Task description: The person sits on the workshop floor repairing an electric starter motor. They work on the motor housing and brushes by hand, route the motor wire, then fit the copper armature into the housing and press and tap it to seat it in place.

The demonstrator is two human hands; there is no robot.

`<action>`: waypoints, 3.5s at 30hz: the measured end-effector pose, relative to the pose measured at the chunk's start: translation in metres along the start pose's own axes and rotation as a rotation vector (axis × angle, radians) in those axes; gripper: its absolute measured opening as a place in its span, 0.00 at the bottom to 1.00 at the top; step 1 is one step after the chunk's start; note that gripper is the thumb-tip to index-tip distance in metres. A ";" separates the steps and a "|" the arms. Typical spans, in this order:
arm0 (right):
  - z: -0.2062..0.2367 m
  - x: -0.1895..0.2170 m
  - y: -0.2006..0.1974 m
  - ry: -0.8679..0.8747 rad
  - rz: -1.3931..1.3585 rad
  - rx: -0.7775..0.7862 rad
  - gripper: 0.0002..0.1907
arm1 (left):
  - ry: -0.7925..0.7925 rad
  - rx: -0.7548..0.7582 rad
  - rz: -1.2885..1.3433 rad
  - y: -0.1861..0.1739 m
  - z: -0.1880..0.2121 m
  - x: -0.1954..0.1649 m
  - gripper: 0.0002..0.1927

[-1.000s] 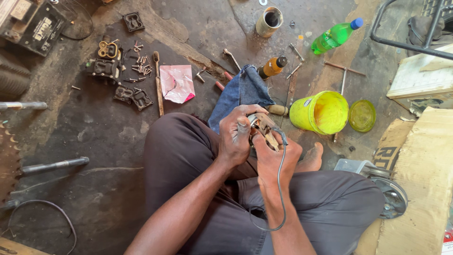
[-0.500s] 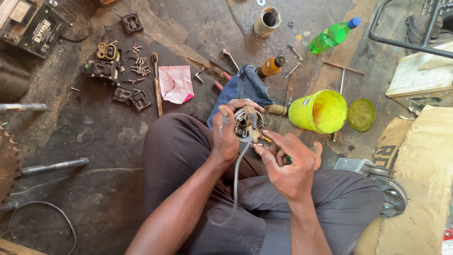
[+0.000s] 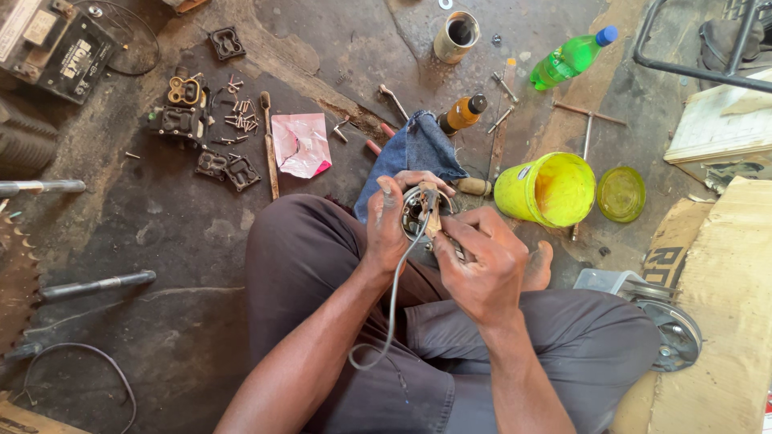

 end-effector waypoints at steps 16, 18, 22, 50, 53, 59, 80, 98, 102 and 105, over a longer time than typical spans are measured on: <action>-0.005 0.005 0.006 0.280 0.025 -0.004 0.10 | 0.003 -0.001 -0.004 0.003 0.002 0.002 0.35; -0.006 0.008 0.005 0.204 0.077 -0.021 0.10 | 0.004 0.000 -0.022 0.004 0.003 0.001 0.35; -0.007 0.015 0.004 0.030 0.293 0.008 0.07 | 0.026 0.043 -0.106 0.005 0.004 -0.003 0.36; -0.003 0.024 0.003 -0.067 0.367 0.063 0.05 | 0.002 0.052 -0.087 0.006 0.004 -0.004 0.37; -0.001 0.021 0.003 -0.072 0.404 0.068 0.07 | -0.005 0.053 -0.087 0.006 0.004 -0.004 0.37; 0.001 0.016 0.004 -0.013 0.356 0.125 0.05 | -0.021 0.059 -0.078 0.008 0.005 -0.006 0.37; 0.000 0.006 0.003 -0.076 0.413 0.128 0.04 | -0.042 0.047 -0.124 0.006 0.006 -0.006 0.38; -0.005 0.016 0.003 -0.119 0.322 0.089 0.07 | 0.012 0.065 -0.127 0.007 0.005 -0.004 0.37; -0.002 0.010 0.003 -0.058 0.142 0.101 0.06 | -0.020 0.054 -0.109 0.006 0.006 -0.001 0.37; -0.001 0.002 0.003 0.030 0.155 0.148 0.04 | -0.063 0.035 -0.080 0.005 0.007 0.001 0.36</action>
Point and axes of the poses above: each hand's wrist, its own z-axis away from the middle knuckle, its own y-axis out of the palm, x = y × z, the point moved 3 cm from there along -z, towards the middle knuckle, and after that the axes turned 2 degrees about y, right-handed, at the moved point
